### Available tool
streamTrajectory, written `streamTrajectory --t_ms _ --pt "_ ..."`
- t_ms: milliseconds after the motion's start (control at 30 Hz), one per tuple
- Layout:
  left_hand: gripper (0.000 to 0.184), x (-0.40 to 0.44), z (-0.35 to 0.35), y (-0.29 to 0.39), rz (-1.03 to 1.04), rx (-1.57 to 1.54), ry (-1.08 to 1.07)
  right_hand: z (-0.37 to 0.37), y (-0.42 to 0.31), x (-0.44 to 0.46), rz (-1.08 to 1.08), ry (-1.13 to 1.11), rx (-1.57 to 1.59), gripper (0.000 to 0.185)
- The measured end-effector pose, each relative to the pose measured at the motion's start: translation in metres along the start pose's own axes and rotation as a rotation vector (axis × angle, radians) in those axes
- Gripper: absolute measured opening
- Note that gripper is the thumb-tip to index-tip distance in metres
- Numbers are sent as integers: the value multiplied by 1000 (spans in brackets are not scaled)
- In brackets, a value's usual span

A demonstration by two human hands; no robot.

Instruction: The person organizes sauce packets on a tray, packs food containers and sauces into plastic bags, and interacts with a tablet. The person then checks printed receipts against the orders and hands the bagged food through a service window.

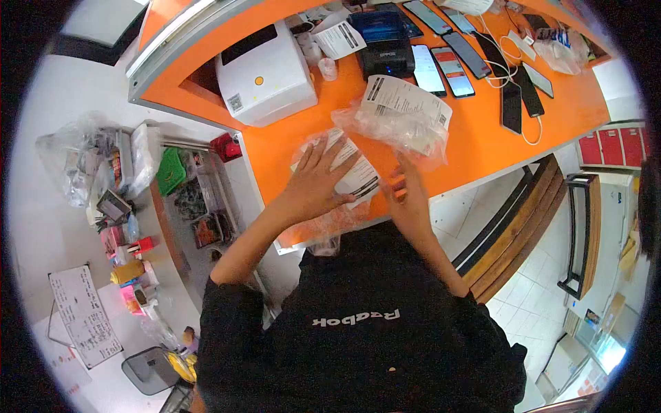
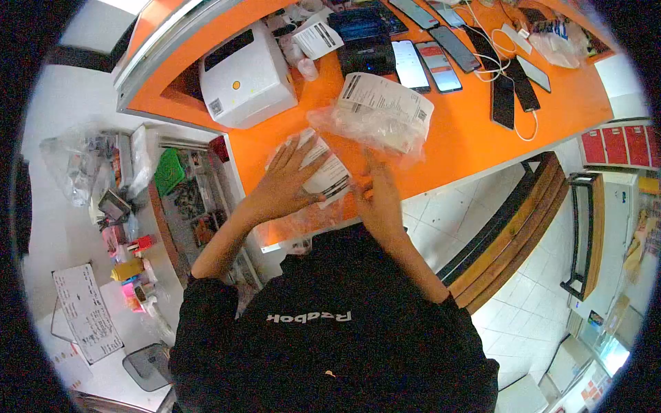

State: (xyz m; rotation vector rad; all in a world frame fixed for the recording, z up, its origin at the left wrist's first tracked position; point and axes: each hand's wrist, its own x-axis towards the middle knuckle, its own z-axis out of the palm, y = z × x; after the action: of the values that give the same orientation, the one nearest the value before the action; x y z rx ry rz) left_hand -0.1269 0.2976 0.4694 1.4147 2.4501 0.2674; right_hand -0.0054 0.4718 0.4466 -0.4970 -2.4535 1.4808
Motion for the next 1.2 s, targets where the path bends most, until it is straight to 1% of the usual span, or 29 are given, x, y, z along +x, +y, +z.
streamTrajectory --t_ms 67,100,200,300,400,500,600,700,767,833,867,900,967,1033,1100,1167,1200 --pt "82 -2 1 -1 -11 -34 -3 -14 3 -6 157 -124 153 33" --pt "82 -2 3 -1 -20 -52 -3 -18 4 -9 234 -190 229 27" --pt "88 -3 9 -2 7 -77 61 -3 19 -5 290 -557 316 25" --pt "93 -3 14 -5 19 -55 55 30 44 7 340 -590 357 27" --pt "96 -6 20 -6 53 -45 108 42 56 11 201 -562 381 28" --pt "99 -7 19 -13 47 -25 75 43 54 21 216 -537 143 30" --pt "97 -23 7 -15 -43 -165 209 24 32 37 259 -541 -230 37" --pt "84 -40 -30 8 -501 -21 15 22 58 37 33 -341 -249 55" --pt "58 -38 -24 0 -569 -87 -237 38 76 43 -163 -461 -35 68" --pt "39 -43 -3 -22 -198 -363 59 47 66 46 -263 -694 184 76" --pt "36 -41 -19 -17 -201 -539 87 54 81 35 -154 -670 134 82" --pt "32 -38 -38 -8 -191 -717 111 58 75 31 -165 -642 283 82" --pt "31 -37 -69 10 -84 -614 240 65 49 30 -164 -610 577 81" --pt "32 -39 -110 27 -16 -535 311 53 10 34 -412 -486 224 79" --pt "35 -42 -162 42 11 -486 331 34 -25 48 -462 -377 192 80" --pt "35 -37 -196 46 95 -317 774 17 -64 75 -554 -152 160 82" --pt "37 -28 -219 45 121 -272 889 10 -84 93 -600 -4 141 82"
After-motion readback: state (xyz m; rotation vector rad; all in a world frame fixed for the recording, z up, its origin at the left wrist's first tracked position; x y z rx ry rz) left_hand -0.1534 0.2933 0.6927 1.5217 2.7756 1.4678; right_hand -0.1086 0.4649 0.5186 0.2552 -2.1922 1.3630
